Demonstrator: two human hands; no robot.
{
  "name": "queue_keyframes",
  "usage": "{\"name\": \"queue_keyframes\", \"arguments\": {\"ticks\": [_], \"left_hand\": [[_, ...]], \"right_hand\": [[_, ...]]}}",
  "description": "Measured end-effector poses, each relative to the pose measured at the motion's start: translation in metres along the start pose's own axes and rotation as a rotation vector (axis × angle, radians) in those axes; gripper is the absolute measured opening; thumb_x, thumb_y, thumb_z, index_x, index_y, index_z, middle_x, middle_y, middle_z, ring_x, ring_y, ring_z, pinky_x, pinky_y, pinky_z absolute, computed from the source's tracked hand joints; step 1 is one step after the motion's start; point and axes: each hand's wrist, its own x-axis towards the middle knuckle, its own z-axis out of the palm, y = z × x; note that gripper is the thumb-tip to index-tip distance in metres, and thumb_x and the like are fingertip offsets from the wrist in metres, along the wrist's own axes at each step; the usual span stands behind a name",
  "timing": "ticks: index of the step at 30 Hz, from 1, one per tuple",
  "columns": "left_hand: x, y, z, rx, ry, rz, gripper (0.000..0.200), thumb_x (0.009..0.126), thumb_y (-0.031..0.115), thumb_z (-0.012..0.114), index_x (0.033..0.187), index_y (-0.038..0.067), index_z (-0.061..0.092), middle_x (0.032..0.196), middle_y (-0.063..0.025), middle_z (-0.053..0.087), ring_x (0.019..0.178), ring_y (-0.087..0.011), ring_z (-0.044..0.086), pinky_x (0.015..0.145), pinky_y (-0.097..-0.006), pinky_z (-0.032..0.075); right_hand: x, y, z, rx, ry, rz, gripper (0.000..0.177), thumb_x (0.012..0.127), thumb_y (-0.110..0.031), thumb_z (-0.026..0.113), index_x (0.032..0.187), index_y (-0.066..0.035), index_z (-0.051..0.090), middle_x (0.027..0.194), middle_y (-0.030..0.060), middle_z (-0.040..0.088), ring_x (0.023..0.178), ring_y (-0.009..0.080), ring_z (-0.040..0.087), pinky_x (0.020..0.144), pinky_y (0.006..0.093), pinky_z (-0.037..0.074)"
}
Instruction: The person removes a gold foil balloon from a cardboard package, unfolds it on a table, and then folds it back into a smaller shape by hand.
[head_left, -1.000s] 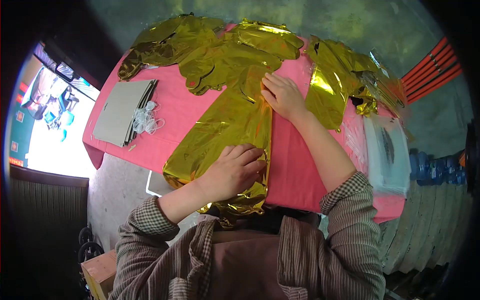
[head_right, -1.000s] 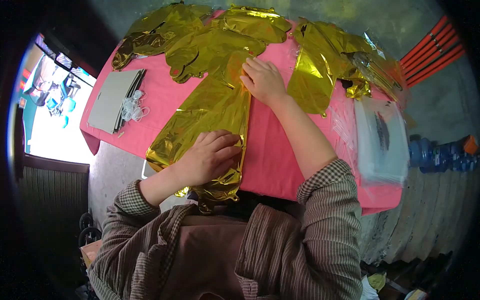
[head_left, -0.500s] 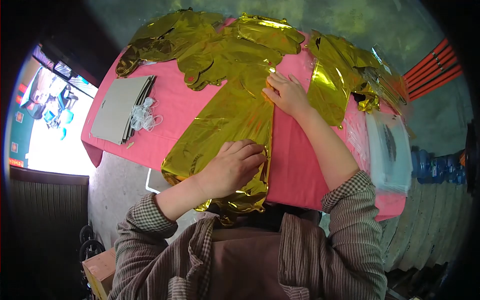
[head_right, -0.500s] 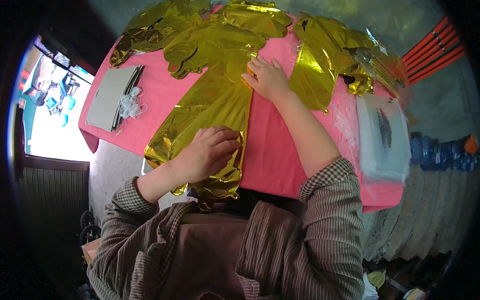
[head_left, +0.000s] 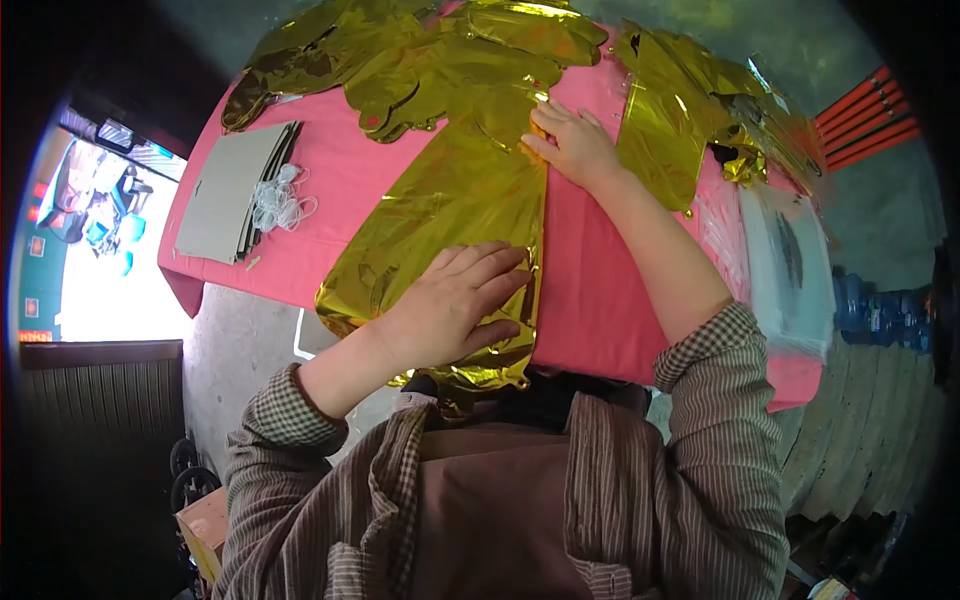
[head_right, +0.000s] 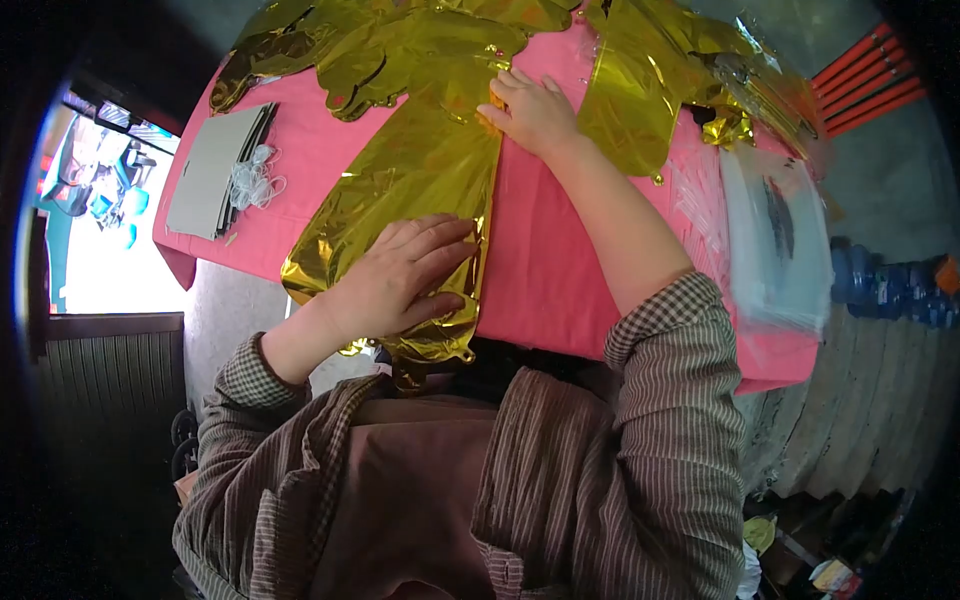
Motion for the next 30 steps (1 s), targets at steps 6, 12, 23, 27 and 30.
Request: {"name": "queue_keyframes", "arguments": {"ticks": [6,12,23,27,30], "left_hand": [[-0.001,0.003,0.000,0.034,0.027,0.017,0.052,0.077,0.028,0.067,0.122,0.004,0.053,0.131,-0.0132,0.047,0.123,-0.0305,0.042,0.099,-0.0422,0.035],[0.004,0.008,-0.012,0.064,0.020,0.059,0.051,0.075,0.026,0.069,0.119,0.005,0.056,0.127,-0.0119,0.051,0.121,-0.0301,0.045,0.097,-0.0418,0.038],[0.006,-0.001,-0.001,0.039,0.008,0.122,0.047,0.078,0.028,0.068,0.117,0.005,0.058,0.126,-0.0110,0.052,0.121,-0.0287,0.045,0.097,-0.0409,0.038],[0.006,0.000,-0.002,0.016,0.010,0.104,0.047,0.078,0.028,0.068,0.117,0.006,0.058,0.126,-0.0113,0.052,0.120,-0.0288,0.046,0.097,-0.0412,0.038],[0.006,0.000,-0.001,0.026,0.011,0.115,0.047,0.078,0.029,0.069,0.118,0.006,0.058,0.125,-0.0115,0.053,0.120,-0.0289,0.046,0.097,-0.0412,0.038]], "right_hand": [[0.001,-0.001,-0.003,-0.027,-0.079,0.030,0.043,0.088,-0.043,0.050,0.113,-0.008,0.056,0.125,0.0098,0.055,0.123,0.0278,0.046,0.101,0.0489,0.033],[-0.001,-0.001,-0.001,-0.024,0.020,-0.011,0.043,0.089,-0.044,0.050,0.113,-0.008,0.057,0.124,0.0090,0.055,0.123,0.0275,0.046,0.100,0.0489,0.033],[-0.001,-0.004,-0.005,0.016,-0.013,0.002,0.042,0.088,-0.039,0.054,0.114,-0.007,0.055,0.125,0.0086,0.055,0.127,0.0312,0.042,0.100,0.0518,0.034],[-0.002,-0.001,-0.002,0.021,-0.019,0.004,0.040,0.088,-0.038,0.054,0.114,-0.007,0.055,0.124,0.0084,0.055,0.126,0.0312,0.042,0.100,0.0518,0.034],[-0.001,-0.001,0.001,-0.011,0.031,-0.002,0.040,0.089,-0.042,0.050,0.109,-0.008,0.057,0.122,0.0081,0.056,0.123,0.0273,0.045,0.101,0.0484,0.033]]}}
